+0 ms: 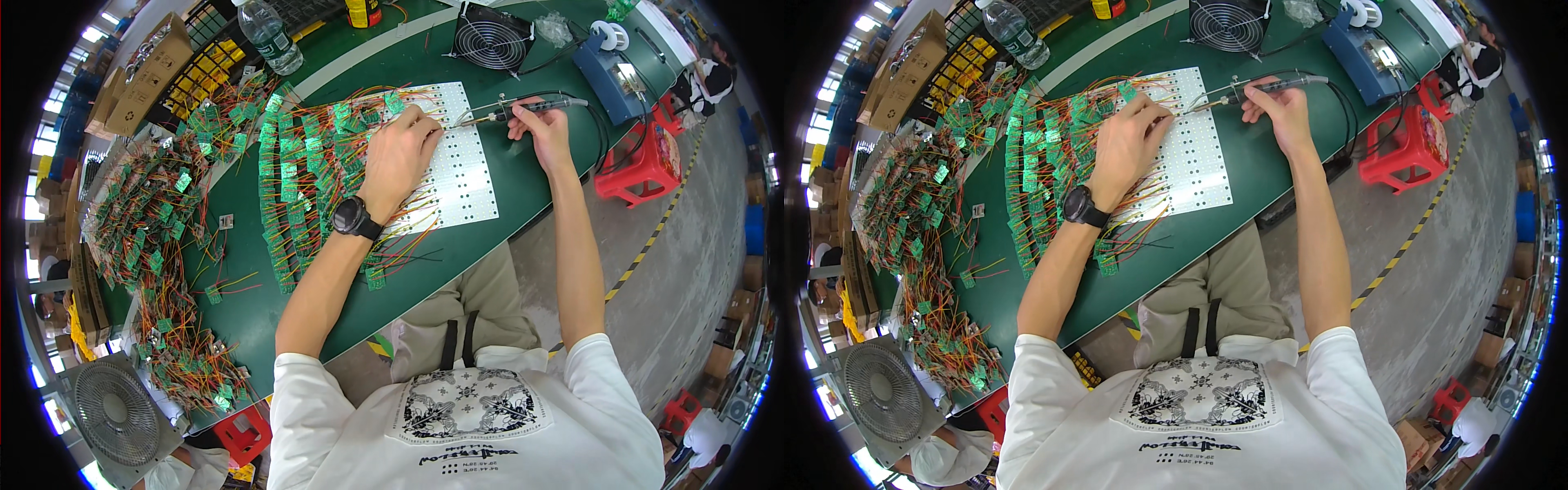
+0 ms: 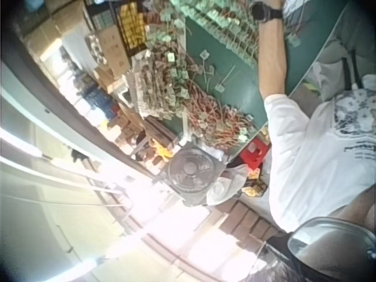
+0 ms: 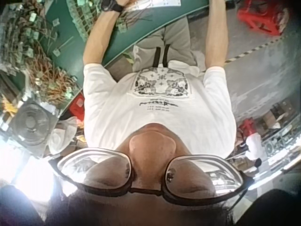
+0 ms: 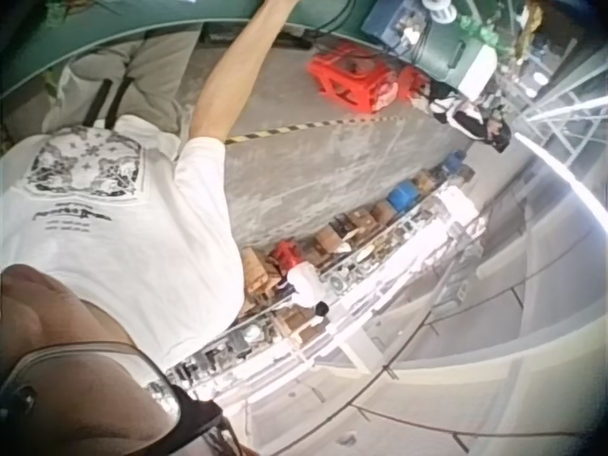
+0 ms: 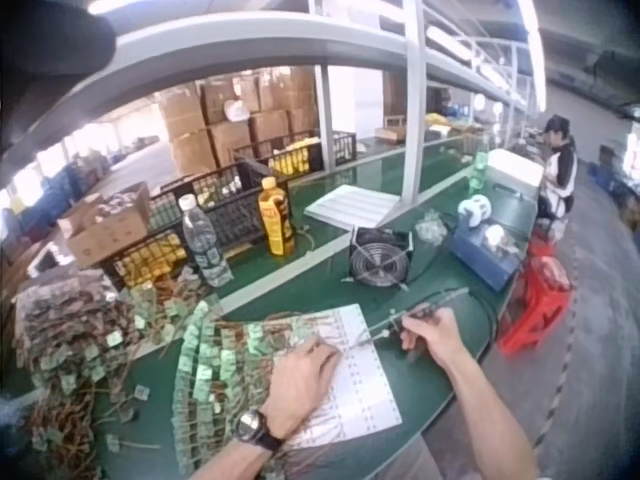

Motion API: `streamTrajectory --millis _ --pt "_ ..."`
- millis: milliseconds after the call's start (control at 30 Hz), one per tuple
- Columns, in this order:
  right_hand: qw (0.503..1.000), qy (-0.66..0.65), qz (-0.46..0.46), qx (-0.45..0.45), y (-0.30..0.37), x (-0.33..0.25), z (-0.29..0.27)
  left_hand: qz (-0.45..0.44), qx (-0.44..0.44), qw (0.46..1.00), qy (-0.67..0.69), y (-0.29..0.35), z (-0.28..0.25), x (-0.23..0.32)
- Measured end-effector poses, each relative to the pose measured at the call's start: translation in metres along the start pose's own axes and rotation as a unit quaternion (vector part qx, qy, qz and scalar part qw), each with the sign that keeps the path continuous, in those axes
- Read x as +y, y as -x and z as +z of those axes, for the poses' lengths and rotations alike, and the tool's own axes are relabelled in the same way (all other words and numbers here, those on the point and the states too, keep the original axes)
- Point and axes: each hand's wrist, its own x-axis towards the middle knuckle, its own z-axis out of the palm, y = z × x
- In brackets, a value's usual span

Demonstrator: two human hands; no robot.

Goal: The person picks up small circuit boards with attached wires, aligns the wires against contact points on an LED panel, and solders them to the panel using a soldering iron.

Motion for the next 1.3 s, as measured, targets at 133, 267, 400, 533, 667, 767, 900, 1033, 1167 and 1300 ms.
streamTrajectory --millis 133,267,400,533,667,767,900,1033,1167,1300 --pt "1.000 0.004 0.004 0.004 -0.0011 0.0003 -0.0034 -0.016 0.006 1.000 -0.002 -0.0013 0.0031 -0.0020" --pt "1.000 0.006 -0.003 -0.011 -0.0011 0.0002 -0.0011 -0.013 0.001 1.000 -0.005 -0.0006 0.0034 -0.0032" --pt "1.000 0.013 -0.007 -0.024 -0.0010 -0.0002 -0.0015 -0.012 0.000 1.000 -0.010 -0.0013 0.0034 -0.0030" --pt "1.000 0.015 -0.007 -0.024 -0.0004 -0.0006 -0.0013 -0.012 0.001 1.000 -0.013 -0.0005 0.0039 -0.0028" --pt "0.999 0.021 -0.009 -0.024 0.0003 -0.0015 0.0004 -0.011 0.005 1.000 -0.010 0.0006 0.0039 -0.0035" --pt "0.999 0.026 -0.008 -0.025 -0.0001 -0.0011 -0.0001 -0.009 0.000 1.000 -0.016 0.0007 0.0037 -0.0039" --pt "0.999 0.033 -0.007 -0.022 0.0000 0.0001 -0.0002 0.003 0.001 1.000 -0.013 0.0006 0.0037 -0.0052" --pt "0.999 0.034 -0.006 -0.025 0.0004 -0.0006 0.0011 0.004 0.001 1.000 -0.013 0.0011 0.0031 -0.0054" --pt "0.999 0.031 -0.006 -0.023 -0.0002 0.0003 0.0006 0.006 0.001 1.000 -0.019 0.0014 0.0027 -0.0052" --pt "1.000 0.006 -0.001 -0.001 -0.0004 0.0010 -0.0023 0.008 0.003 1.000 -0.015 0.0012 0.0042 -0.0056"
